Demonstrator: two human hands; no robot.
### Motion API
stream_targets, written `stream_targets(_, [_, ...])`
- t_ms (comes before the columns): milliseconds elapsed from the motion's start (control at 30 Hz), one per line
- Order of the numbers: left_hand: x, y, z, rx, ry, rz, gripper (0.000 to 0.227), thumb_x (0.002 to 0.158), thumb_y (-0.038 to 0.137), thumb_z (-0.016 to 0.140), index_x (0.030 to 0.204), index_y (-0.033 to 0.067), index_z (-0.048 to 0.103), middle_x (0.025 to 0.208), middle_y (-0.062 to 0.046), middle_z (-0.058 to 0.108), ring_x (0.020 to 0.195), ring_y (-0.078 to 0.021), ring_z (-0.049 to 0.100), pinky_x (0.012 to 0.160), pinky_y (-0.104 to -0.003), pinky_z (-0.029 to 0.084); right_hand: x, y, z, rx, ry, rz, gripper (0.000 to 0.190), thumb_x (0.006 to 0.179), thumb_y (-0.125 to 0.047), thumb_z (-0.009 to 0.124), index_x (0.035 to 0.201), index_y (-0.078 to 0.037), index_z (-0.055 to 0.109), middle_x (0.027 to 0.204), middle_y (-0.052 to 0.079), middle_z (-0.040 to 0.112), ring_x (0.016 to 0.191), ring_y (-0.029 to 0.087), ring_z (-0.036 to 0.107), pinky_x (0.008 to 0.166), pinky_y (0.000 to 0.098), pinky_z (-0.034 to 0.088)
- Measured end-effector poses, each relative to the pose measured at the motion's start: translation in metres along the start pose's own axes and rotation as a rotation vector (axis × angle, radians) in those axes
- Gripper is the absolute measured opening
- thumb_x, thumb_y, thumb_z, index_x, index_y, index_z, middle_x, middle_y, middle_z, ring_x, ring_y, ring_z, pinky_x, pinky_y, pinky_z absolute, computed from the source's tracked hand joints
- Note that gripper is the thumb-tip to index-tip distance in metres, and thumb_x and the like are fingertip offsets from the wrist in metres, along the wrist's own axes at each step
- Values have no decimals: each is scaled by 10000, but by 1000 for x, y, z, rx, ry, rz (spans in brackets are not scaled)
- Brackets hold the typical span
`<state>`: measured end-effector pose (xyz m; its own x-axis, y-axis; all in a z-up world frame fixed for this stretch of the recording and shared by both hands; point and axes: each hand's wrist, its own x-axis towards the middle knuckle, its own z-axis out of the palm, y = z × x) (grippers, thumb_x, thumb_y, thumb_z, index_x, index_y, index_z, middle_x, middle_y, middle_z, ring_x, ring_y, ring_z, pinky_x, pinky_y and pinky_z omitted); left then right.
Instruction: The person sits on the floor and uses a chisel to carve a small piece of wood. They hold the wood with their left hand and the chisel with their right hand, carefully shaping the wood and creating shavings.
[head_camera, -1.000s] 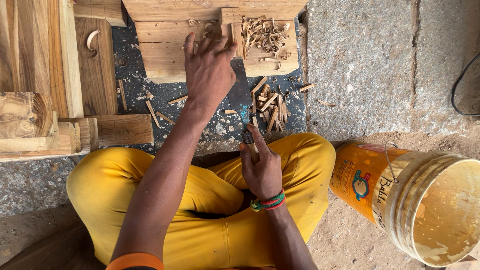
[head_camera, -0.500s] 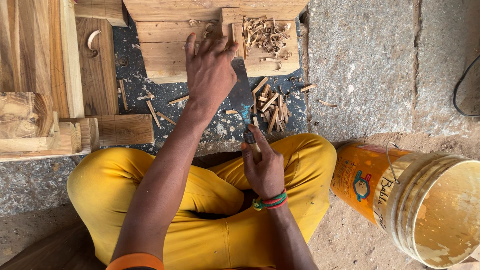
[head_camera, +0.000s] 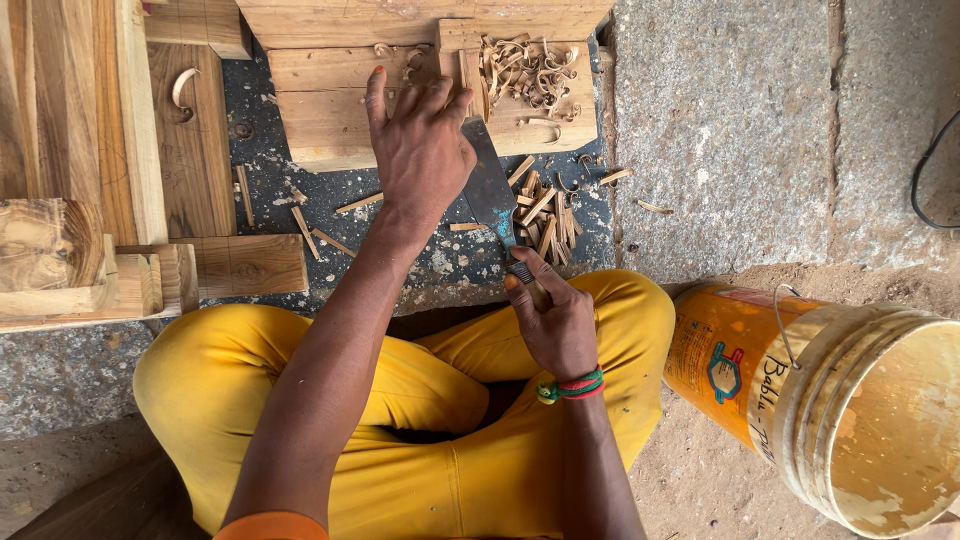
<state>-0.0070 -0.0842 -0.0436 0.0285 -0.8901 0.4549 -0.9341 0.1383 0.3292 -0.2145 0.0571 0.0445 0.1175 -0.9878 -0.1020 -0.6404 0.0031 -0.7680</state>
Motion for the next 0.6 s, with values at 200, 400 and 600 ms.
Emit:
stream_targets(200, [1, 4, -1, -8, 9, -18, 343, 847, 151, 776, 1190, 152, 797, 1249, -35, 744, 1175, -183, 643, 1277, -543, 39, -2, -5, 3, 14, 16, -20, 360, 966, -194, 737, 1312, -103, 698, 573, 1, 248, 514, 91, 243, 456, 296, 285])
stream_targets(400, [3, -2, 0, 41, 35, 15, 301, 860, 197, 796, 1161, 193, 806, 1231, -13, 751, 1185, -195, 634, 1272, -546, 5, -5, -17, 9, 4, 20, -8, 375, 977, -190, 711, 1340, -102, 680, 547, 11, 248, 492, 95, 231, 434, 312, 267])
stream_targets(600, [5, -4, -1, 46, 35, 27, 288, 880, 193, 785, 1166, 224, 811, 1186, 10, 755, 1165, -182, 631, 1270, -584, -14, -8, -29, 13, 17, 23, 8, 377, 999, -192, 685, 1365, -102, 664, 509, 6, 275, 469, 89, 240, 429, 325, 252])
